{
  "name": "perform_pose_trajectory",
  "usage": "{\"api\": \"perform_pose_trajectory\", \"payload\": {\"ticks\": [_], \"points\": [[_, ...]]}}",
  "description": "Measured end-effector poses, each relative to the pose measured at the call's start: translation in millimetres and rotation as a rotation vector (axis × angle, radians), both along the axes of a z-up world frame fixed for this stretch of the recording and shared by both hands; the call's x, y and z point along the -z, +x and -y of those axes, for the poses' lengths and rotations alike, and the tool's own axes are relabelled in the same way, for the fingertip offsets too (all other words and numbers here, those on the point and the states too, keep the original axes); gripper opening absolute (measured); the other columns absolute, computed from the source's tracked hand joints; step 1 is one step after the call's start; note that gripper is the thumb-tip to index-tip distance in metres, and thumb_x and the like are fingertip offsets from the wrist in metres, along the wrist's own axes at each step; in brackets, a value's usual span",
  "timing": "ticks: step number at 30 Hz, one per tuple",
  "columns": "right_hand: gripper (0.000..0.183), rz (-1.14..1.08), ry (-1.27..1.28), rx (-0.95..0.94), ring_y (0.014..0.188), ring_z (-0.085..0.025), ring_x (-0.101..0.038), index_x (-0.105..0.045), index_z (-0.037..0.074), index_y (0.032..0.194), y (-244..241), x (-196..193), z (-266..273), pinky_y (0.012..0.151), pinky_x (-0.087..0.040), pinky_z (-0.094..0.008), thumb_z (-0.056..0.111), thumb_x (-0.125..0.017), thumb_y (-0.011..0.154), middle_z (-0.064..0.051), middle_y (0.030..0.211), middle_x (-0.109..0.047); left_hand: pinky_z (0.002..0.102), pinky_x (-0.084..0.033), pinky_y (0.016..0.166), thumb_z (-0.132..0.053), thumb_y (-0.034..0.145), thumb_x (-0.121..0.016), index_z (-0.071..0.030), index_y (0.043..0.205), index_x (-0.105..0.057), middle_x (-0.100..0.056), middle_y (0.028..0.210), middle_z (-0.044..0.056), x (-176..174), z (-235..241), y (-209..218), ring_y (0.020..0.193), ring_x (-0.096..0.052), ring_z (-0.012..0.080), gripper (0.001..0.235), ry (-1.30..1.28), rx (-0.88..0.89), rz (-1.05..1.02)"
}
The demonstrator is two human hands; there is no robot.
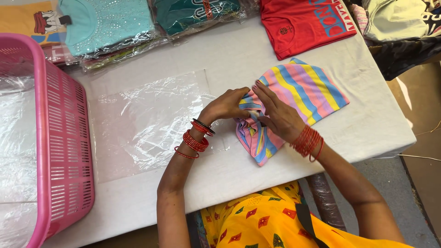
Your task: The person folds a red t-shirt and a striped t-shirt on a white table. They then place the striped t-shirt into a clear plastic bag and smooth it out.
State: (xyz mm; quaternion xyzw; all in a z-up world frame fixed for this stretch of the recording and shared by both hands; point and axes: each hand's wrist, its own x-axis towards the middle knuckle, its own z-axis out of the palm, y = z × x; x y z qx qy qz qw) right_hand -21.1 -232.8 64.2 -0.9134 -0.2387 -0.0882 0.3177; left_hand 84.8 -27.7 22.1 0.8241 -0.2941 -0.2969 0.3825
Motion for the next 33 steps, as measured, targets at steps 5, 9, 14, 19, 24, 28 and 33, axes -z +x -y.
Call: {"api": "perform_pose_trajectory", "payload": {"ticks": [5,9,14,19,24,28,33], "points": [[0.109,-0.483,-0.037,-0.299,0.086,-0.028,-0.072,-0.011,0.023,0.162,70.6,6.4,-8.7,0.075,-0.059,-0.038,0.002,-0.078,0.079,-0.019,0.138,-0.058,0.039,-0.055,0.084,-0.029,0.071,-0.086,-0.006,0.131,-0.052,-0.072,0.115,0.015,-2.8,-5.7,-14.1,0.102,-0.070,0.0299,0.074,-0.059,-0.043,0.094],[0.108,-0.572,-0.056,-0.348,0.086,-0.027,-0.073,-0.012,0.024,0.162,80.0,14.8,-8.0,0.075,-0.059,-0.039,0.002,-0.077,0.079,-0.017,0.119,-0.066,0.044,-0.058,0.083,-0.032,0.074,-0.084,-0.004,0.130,-0.045,-0.070,0.118,0.017,6.9,-25.4,-34.1,0.097,-0.075,0.0315,0.074,-0.025,-0.205,-0.031],[0.044,-0.379,-0.112,-0.433,0.097,-0.027,-0.070,-0.069,0.014,0.124,88.8,42.3,8.9,0.084,-0.058,-0.039,0.000,-0.073,0.082,-0.010,0.106,-0.069,0.047,-0.060,0.101,-0.048,0.088,-0.075,0.002,0.139,-0.033,-0.059,0.134,0.027,54.5,-32.3,-59.4,0.115,-0.071,0.0367,0.083,-0.597,-0.527,-0.465],[0.037,-0.268,0.022,-0.413,0.101,-0.027,-0.067,-0.073,0.010,0.112,85.0,34.2,13.6,0.087,-0.056,-0.037,-0.003,-0.071,0.077,-0.010,0.105,-0.067,0.047,-0.046,0.109,-0.036,0.076,-0.092,0.001,0.152,-0.017,-0.047,0.145,0.029,30.0,10.9,-117.5,0.133,-0.053,0.0395,0.113,-0.207,-0.423,-0.034],[0.031,-0.191,0.100,-0.361,0.102,-0.026,-0.066,-0.074,0.010,0.111,85.2,26.3,22.3,0.090,-0.054,-0.036,0.001,-0.075,0.081,-0.009,0.104,-0.067,0.049,-0.045,0.107,-0.024,0.071,-0.092,0.004,0.155,-0.002,-0.039,0.149,0.038,5.6,28.5,-138.6,0.133,-0.049,0.0473,0.127,-0.333,-0.486,0.227],[0.028,-0.146,0.164,-0.362,0.102,-0.025,-0.066,-0.072,0.008,0.111,91.1,23.5,27.1,0.089,-0.054,-0.036,0.006,-0.077,0.083,-0.009,0.105,-0.069,0.046,-0.058,0.093,-0.020,0.083,-0.076,-0.007,0.167,0.010,-0.067,0.122,0.029,1.7,25.9,-138.5,0.103,-0.071,0.0450,0.121,-0.059,-0.563,-0.232],[0.023,-0.177,0.238,-0.338,0.103,-0.021,-0.069,-0.067,0.005,0.114,95.8,10.3,34.1,0.090,-0.055,-0.034,0.006,-0.072,0.092,-0.008,0.110,-0.072,0.051,-0.054,0.099,-0.003,0.088,-0.075,0.002,0.162,-0.018,-0.058,0.137,0.033,46.1,11.9,-126.8,0.119,-0.063,0.0447,0.093,-0.462,-0.408,0.305]]}}
